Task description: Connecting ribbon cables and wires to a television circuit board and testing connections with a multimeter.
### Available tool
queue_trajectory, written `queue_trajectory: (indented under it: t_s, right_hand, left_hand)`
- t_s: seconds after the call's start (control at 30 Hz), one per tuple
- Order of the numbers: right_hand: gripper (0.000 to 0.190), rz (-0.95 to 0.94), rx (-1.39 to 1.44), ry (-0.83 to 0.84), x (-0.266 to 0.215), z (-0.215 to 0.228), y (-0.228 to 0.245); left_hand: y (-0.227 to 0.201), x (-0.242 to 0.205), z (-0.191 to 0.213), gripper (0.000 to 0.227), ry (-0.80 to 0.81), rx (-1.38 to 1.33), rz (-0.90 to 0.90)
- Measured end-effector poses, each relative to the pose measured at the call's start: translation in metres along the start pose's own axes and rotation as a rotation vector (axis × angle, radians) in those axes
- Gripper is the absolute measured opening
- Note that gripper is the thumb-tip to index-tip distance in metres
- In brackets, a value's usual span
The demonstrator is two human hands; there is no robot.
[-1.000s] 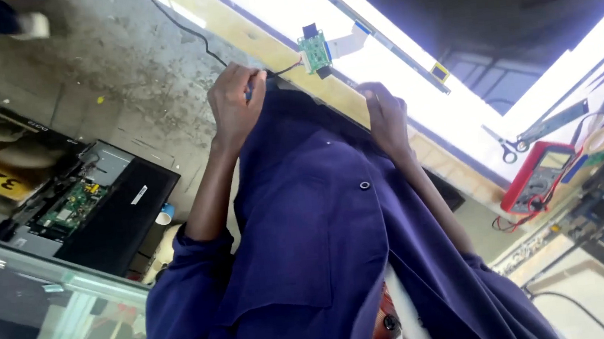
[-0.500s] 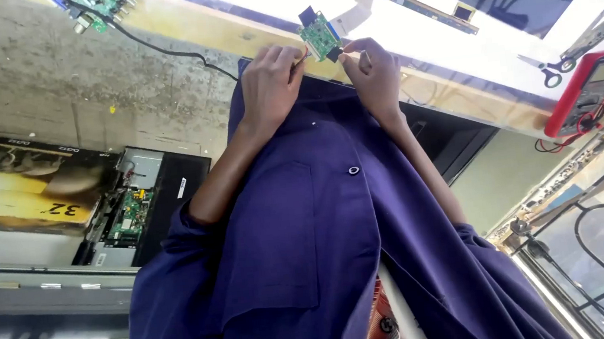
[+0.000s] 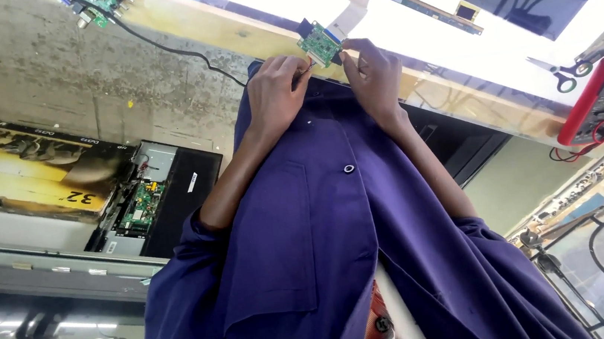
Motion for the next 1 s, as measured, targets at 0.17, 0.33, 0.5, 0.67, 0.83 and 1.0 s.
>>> queue_trajectory:
  t_s: [0.17,0.33,0.5,0.67,0.83,1.0]
  right_hand:
    - [0.018,0.126,-0.092,0.007,-0.012,-0.001,0.01]
    - [0.027,0.161,-0.144,-0.031,-0.028,0.01,0.005]
    - [0.032,0.235,-0.29,-0.045,-0.048,0.005,0.001]
    - [0.035,0.239,-0.368,-0.044,-0.05,-0.003,-0.003]
    - [0.037,0.249,-0.412,-0.057,-0.051,-0.004,-0.001]
    - [0.06,0.302,-0.471,-0.005,-0.066,-0.028,-0.018]
  left_hand:
    - [-0.01,-0.003,-0.002,0.011,0.005,-0.002,-0.002]
    - [-0.008,-0.003,-0.008,0.013,0.018,-0.014,-0.004]
    - [-0.01,-0.008,-0.014,0.019,0.037,-0.013,-0.03]
    - [-0.019,-0.007,-0.013,0.018,0.063,-0.015,-0.035]
    - [-0.015,-0.006,-0.009,0.017,0.034,-0.012,-0.066]
    - [-0.011,-0.002,-0.012,0.057,0.061,0.385,-0.218]
Point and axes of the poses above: each hand's wrist, its own x-axis towards the middle knuckle, its own z-axis out of the back of the hand, y = z × x, the point moved 10 cm from there along x, towards the middle knuckle, and after that the axes turned 14 degrees about -x, right-handed, at the moved point
